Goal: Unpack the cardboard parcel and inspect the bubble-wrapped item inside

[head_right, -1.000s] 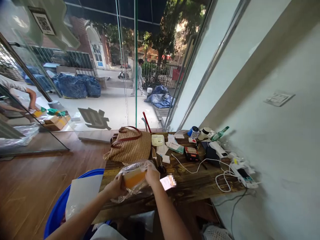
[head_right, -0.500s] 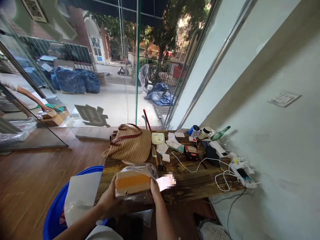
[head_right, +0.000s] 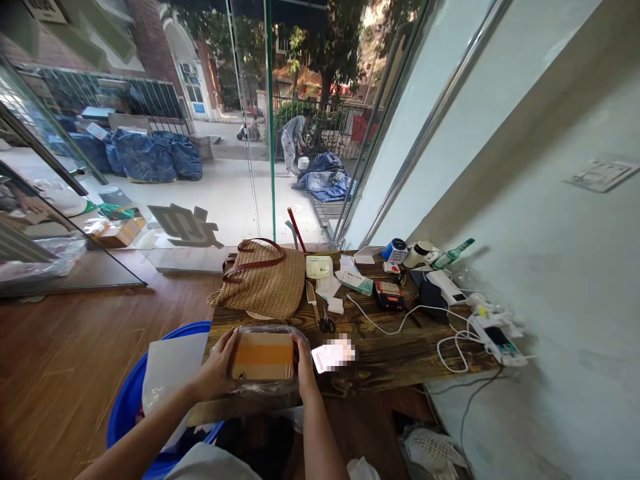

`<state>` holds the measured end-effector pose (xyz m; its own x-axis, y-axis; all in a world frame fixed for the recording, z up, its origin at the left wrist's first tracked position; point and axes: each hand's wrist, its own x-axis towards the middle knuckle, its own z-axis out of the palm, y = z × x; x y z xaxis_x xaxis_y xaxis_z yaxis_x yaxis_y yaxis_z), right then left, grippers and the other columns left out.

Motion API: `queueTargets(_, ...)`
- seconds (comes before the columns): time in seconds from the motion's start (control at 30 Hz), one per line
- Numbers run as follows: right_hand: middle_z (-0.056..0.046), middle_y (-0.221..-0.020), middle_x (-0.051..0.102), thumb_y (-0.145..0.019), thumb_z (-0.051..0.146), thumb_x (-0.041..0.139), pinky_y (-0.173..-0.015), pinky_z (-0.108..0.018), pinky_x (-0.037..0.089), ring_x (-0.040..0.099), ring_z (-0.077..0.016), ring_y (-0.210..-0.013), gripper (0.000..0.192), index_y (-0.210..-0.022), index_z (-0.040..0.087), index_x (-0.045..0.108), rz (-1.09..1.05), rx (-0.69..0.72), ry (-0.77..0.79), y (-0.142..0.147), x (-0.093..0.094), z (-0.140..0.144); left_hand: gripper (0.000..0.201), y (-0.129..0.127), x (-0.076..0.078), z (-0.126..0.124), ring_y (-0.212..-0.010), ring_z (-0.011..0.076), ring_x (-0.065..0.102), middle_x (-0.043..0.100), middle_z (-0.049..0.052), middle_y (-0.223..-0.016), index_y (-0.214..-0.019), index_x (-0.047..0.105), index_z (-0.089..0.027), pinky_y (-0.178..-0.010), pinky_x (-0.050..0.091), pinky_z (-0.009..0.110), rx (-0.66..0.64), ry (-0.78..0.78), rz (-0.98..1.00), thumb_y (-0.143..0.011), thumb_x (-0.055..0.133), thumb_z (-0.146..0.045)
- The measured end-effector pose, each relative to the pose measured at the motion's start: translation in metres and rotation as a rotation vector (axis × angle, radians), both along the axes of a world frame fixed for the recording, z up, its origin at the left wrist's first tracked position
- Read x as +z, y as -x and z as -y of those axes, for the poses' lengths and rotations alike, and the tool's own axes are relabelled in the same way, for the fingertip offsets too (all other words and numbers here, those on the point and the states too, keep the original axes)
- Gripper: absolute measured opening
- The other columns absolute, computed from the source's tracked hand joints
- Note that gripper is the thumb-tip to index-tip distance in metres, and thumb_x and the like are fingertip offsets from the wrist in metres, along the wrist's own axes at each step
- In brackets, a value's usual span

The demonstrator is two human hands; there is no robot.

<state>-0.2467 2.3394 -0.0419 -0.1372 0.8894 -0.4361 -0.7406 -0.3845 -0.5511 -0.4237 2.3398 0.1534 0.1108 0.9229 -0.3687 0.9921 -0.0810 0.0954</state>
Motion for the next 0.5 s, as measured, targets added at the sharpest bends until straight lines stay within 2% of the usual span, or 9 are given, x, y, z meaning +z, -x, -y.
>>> queueTargets(0.13,-0.007,-0.118,0.065,-0.075,0.068,0.056,-0.103,-0.039,0.046,0.053,-0.0233,-0.125,0.064,-0.115,0.020,0.065,-0.080,0.072,0.025,0.004,-0.013,0.000,0.123,-0.004,-0.002,-0.008,-0.143,0.0330,0.026,0.020,0.020,-0.151,-0.150,0.005,-0.014,-0.121,0.023,0.046,0.046,0.018,0.038,-0.048,0.071,-0.022)
queueTargets(0.23,-0.007,-0.115,0.066,-0.076,0.068,0.053,-0.101,-0.040,0.047,0.055,-0.0236,-0.123,0.063,-0.115,0.020,0.065,-0.102,0.129,0.042,0.009,-0.016,0.005,0.122,0.006,-0.002,-0.007,-0.145,0.0306,0.022,0.019,0.019,-0.153,-0.149,0.000,-0.014,-0.123,0.020,0.045,-0.003,-0.001,0.089,-0.049,0.070,-0.022)
queueTargets(0.3,-0.007,-0.120,0.064,-0.075,0.070,0.052,-0.104,-0.041,0.045,0.052,-0.0237,-0.126,0.066,-0.119,0.021,0.062,-0.079,0.130,0.054,0.015,-0.017,0.012,0.123,0.013,-0.001,-0.005,-0.143,0.0300,0.027,0.021,0.020,-0.151,-0.149,0.001,-0.012,-0.121,0.024,0.043,-0.053,0.013,0.078,-0.049,0.071,-0.024)
queueTargets(0.4,-0.009,-0.135,0.054,-0.071,0.071,0.057,-0.112,-0.042,0.039,0.046,-0.0241,-0.133,0.077,-0.130,0.022,0.051,-0.054,0.107,0.007,0.024,-0.019,0.026,0.118,0.027,-0.004,0.007,-0.141,0.0321,0.030,0.026,0.019,-0.150,-0.148,0.013,-0.012,-0.121,0.026,0.046,-0.188,-0.043,-0.006,-0.051,0.076,-0.033)
queueTargets(0.47,-0.011,-0.146,0.043,-0.066,0.071,0.060,-0.116,-0.043,0.034,0.040,-0.0251,-0.138,0.090,-0.139,0.021,0.039,-0.070,0.108,-0.076,0.024,-0.020,0.038,0.104,0.041,-0.012,0.025,-0.142,0.0338,0.027,0.028,0.019,-0.151,-0.147,0.023,-0.014,-0.121,0.024,0.050,-0.291,-0.137,-0.061,-0.061,0.075,-0.040)
queueTargets(0.5,-0.012,-0.151,0.036,-0.064,0.071,0.062,-0.117,-0.043,0.032,0.036,-0.0257,-0.141,0.098,-0.143,0.022,0.032,-0.080,0.121,-0.131,0.021,-0.020,0.045,0.091,0.050,-0.018,0.036,-0.143,0.0334,0.027,0.029,0.020,-0.151,-0.145,0.027,-0.015,-0.120,0.025,0.051,-0.333,-0.191,-0.076,-0.069,0.070,-0.039)
